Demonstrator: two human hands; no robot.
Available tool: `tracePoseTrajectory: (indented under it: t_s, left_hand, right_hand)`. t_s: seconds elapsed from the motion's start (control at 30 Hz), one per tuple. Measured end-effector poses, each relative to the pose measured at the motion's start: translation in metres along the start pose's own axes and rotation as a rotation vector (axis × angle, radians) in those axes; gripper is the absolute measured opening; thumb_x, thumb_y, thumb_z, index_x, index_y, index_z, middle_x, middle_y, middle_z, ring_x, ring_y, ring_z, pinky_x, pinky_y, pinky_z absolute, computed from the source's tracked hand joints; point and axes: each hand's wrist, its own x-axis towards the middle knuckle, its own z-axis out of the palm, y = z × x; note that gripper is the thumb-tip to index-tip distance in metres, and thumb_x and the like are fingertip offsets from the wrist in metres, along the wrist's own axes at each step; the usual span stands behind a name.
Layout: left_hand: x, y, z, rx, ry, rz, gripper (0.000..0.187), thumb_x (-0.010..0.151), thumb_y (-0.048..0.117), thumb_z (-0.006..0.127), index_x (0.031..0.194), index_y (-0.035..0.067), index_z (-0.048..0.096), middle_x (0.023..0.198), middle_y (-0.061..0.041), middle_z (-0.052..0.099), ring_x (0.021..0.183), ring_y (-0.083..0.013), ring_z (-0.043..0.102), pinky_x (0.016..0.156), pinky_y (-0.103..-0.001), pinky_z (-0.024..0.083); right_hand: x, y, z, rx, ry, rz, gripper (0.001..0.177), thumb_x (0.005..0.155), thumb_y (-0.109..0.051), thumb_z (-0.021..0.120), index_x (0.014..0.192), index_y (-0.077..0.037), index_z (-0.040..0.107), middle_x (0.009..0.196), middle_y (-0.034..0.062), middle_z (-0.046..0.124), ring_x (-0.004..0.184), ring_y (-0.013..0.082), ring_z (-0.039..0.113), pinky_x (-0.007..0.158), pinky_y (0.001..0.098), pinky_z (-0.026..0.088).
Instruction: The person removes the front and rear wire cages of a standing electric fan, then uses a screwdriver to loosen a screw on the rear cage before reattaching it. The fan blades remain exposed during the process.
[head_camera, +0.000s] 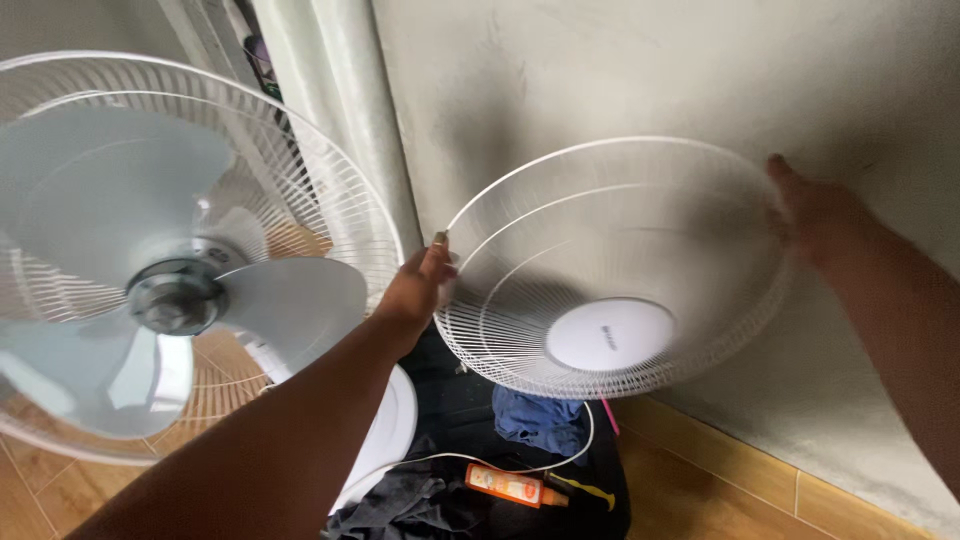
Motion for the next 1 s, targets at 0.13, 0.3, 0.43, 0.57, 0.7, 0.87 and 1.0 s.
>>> tracePoseTrajectory:
  t_s: [0.13, 0.3, 0.43, 0.57, 0.7, 0.87, 1.0]
  left_hand:
    - [-0.010, 0.005, 0.000, -0.094, -0.019, 0.045, 0.054, 0.099, 0.049, 0.046, 0.123, 0.005, 0.066, 0.096, -0.008, 0.069, 0.085, -0.0203, 0.062, 0.078, -0.037, 0.050]
    - [-0.045, 0.041, -0.013, -0.268, -0.062, 0.049, 0.043, 0.100, 0.043, 0.062, 0.101, 0.000, 0.066, 0.075, -0.005, 0.058, 0.073, -0.0184, 0.053, 0.072, -0.032, 0.048]
    - [-0.078, 0.085, -0.040, -0.089, -0.008, 0.099, 0.049, 0.100, 0.047, 0.061, 0.083, 0.002, 0.063, 0.071, -0.005, 0.055, 0.065, -0.0148, 0.048, 0.066, -0.028, 0.044]
    - [-0.110, 0.123, -0.076, 0.122, 0.019, 0.142, 0.050, 0.095, 0.048, 0.063, 0.077, 0.002, 0.068, 0.065, -0.006, 0.059, 0.058, -0.0160, 0.046, 0.057, -0.033, 0.040]
    - [-0.133, 0.154, -0.131, 0.473, 0.014, 0.365, 0.047, 0.095, 0.054, 0.052, 0.093, 0.012, 0.074, 0.067, -0.004, 0.068, 0.057, -0.0139, 0.060, 0.063, -0.028, 0.053]
    - [-0.152, 0.178, -0.208, 0.470, 0.077, 0.302, 0.057, 0.096, 0.056, 0.053, 0.102, 0.005, 0.078, 0.082, -0.012, 0.071, 0.067, -0.0205, 0.061, 0.070, -0.036, 0.054]
    - [-0.164, 0.163, -0.278, 0.464, 0.248, 0.299, 0.061, 0.097, 0.059, 0.051, 0.110, 0.003, 0.072, 0.090, -0.012, 0.073, 0.078, -0.0198, 0.066, 0.075, -0.035, 0.056]
  right_hand:
    - [-0.005, -0.003, -0.013, 0.012, -0.022, 0.050, 0.071, 0.108, -0.064, 0.031, 0.124, -0.001, 0.059, 0.118, 0.0192, 0.061, 0.109, 0.0315, 0.057, 0.101, 0.0503, 0.042]
    - [-0.043, -0.020, -0.014, 0.022, -0.116, 0.109, 0.074, 0.108, -0.064, 0.026, 0.134, -0.001, 0.055, 0.130, 0.0194, 0.060, 0.122, 0.0333, 0.054, 0.110, 0.0504, 0.038]
    - [-0.095, -0.058, -0.013, 0.032, -0.300, 0.085, 0.077, 0.109, -0.063, 0.023, 0.143, -0.001, 0.052, 0.139, 0.0195, 0.059, 0.132, 0.0347, 0.052, 0.117, 0.0505, 0.035]
    - [-0.160, -0.118, 0.001, -0.052, -0.520, -0.257, 0.078, 0.107, -0.065, 0.022, 0.136, -0.005, 0.063, 0.138, 0.0165, 0.066, 0.136, 0.0299, 0.054, 0.120, 0.0505, 0.033]
    - [-0.228, -0.170, 0.059, -0.029, -0.598, -0.456, 0.072, 0.106, -0.058, 0.036, 0.121, 0.002, 0.072, 0.112, 0.0258, 0.073, 0.103, 0.0376, 0.070, 0.101, 0.0484, 0.048]
    - [-0.250, -0.202, 0.098, 0.085, -0.561, -0.508, 0.066, 0.107, -0.052, 0.048, 0.107, 0.012, 0.068, 0.085, 0.0274, 0.072, 0.068, 0.0343, 0.073, 0.061, 0.0475, 0.065]
    - [-0.205, -0.206, 0.118, 0.529, -0.659, -0.482, 0.044, 0.106, -0.050, 0.052, 0.104, -0.008, 0.069, 0.086, 0.0077, 0.072, 0.072, 0.0152, 0.068, 0.066, 0.0335, 0.058]
